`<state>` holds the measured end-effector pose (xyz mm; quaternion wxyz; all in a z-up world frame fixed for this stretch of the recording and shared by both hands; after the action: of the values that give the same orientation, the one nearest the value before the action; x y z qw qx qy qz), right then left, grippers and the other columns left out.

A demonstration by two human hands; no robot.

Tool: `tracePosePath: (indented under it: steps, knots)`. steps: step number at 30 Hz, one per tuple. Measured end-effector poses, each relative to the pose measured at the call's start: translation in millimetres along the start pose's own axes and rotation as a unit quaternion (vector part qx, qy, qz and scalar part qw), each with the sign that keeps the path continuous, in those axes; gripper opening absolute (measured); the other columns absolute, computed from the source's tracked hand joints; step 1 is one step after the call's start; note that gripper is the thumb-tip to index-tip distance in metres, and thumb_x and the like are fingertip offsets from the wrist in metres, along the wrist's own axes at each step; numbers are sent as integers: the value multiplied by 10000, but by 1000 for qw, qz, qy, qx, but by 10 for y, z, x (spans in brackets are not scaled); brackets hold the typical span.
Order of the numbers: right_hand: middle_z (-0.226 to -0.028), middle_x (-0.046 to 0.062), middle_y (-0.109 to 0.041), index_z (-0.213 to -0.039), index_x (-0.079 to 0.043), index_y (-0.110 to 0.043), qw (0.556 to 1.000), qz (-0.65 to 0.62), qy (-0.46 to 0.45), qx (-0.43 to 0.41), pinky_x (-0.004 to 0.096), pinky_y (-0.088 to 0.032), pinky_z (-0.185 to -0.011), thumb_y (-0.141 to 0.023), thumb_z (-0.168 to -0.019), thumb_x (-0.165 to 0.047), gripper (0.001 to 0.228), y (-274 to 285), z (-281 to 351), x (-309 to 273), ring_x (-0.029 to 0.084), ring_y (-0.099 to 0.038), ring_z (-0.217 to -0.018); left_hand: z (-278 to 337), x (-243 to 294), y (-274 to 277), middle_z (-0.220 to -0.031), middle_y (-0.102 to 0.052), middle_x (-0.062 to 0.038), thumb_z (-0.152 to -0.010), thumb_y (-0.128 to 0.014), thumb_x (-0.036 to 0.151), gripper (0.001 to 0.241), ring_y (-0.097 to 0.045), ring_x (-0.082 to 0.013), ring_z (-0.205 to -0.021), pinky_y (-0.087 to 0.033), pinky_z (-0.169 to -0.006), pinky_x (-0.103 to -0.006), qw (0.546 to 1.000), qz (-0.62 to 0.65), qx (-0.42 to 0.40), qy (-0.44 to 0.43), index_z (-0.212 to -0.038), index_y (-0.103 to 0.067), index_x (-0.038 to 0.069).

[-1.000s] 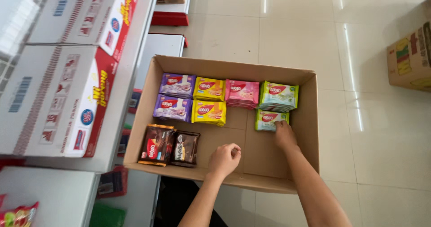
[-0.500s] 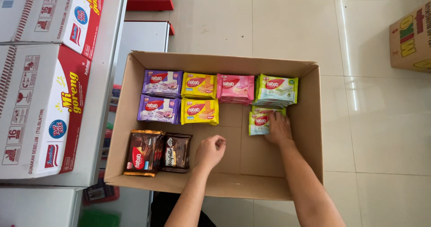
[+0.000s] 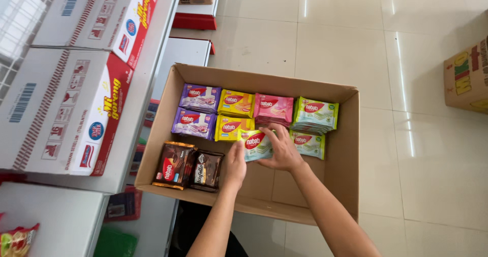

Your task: The person takes several packages of snacks from a cardboard box and stacks them neatly on a store shelf by hand.

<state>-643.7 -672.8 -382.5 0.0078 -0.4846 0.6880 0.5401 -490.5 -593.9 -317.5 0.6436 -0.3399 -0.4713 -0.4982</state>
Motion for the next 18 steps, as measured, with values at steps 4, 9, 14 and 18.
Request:
tracePosePath:
  steps: [4, 9, 14, 18]
  knots:
    - [-1463, 233, -435, -1514, -68, -453, 991, -118, 38, 58, 552, -353, -1167, -760, -793, -591, 942, 214, -270, -633, 455, -392, -1415, -154, -349, 437, -1248, -689, -155, -1095, -456, 398, 467, -614, -232, -1179, -515, -1045, -446, 985, 141, 76, -67, -1300, -666, 34]
    - [-1161, 71, -620, -1299, -55, -651, 823, -502, -257, 65, 391, -620, -795, -505, -1079, -215, 308, -538, -310, -422, 207, -653, -1016, 138, -170, 1031, -1196, -686, -126, -1086, -485, 366, 375, -685, -241, -1024, -632, -858, -413, 961, 248, 121, -21, -1277, -647, 87]
    - [-926, 130, -714, -1220, -34, -673, 798, -556, -227, 41, 389, -641, -538, -503, -1073, -170, 262, -495, -567, -1282, 228, -710, -732, 456, -72, 1691, -1147, -668, -150, -1062, -517, 405, 410, -715, -303, -927, -666, -732, -459, 952, 268, 145, -31, -1277, -629, 75]
    - [-847, 181, -716, -1179, 13, -643, 773, -601, -202, 37, 419, -631, -396, -532, -1054, -142, 228, -497, -847, -1977, 263, -731, -602, 887, 277, 2201, -1042, -748, -154, -1045, -478, 492, 471, -771, -299, -785, -674, -597, -413, 952, 256, 148, -80, -1268, -632, 107]
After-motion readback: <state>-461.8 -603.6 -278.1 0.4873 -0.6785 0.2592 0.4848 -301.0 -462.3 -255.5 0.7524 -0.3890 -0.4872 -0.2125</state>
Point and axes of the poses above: each hand's wrist, its own z-axis away from the middle knuckle, its own y-axis out of the back of the hand, x = y × z, the point moved 6 cm from there along -z, towards the middle knuckle
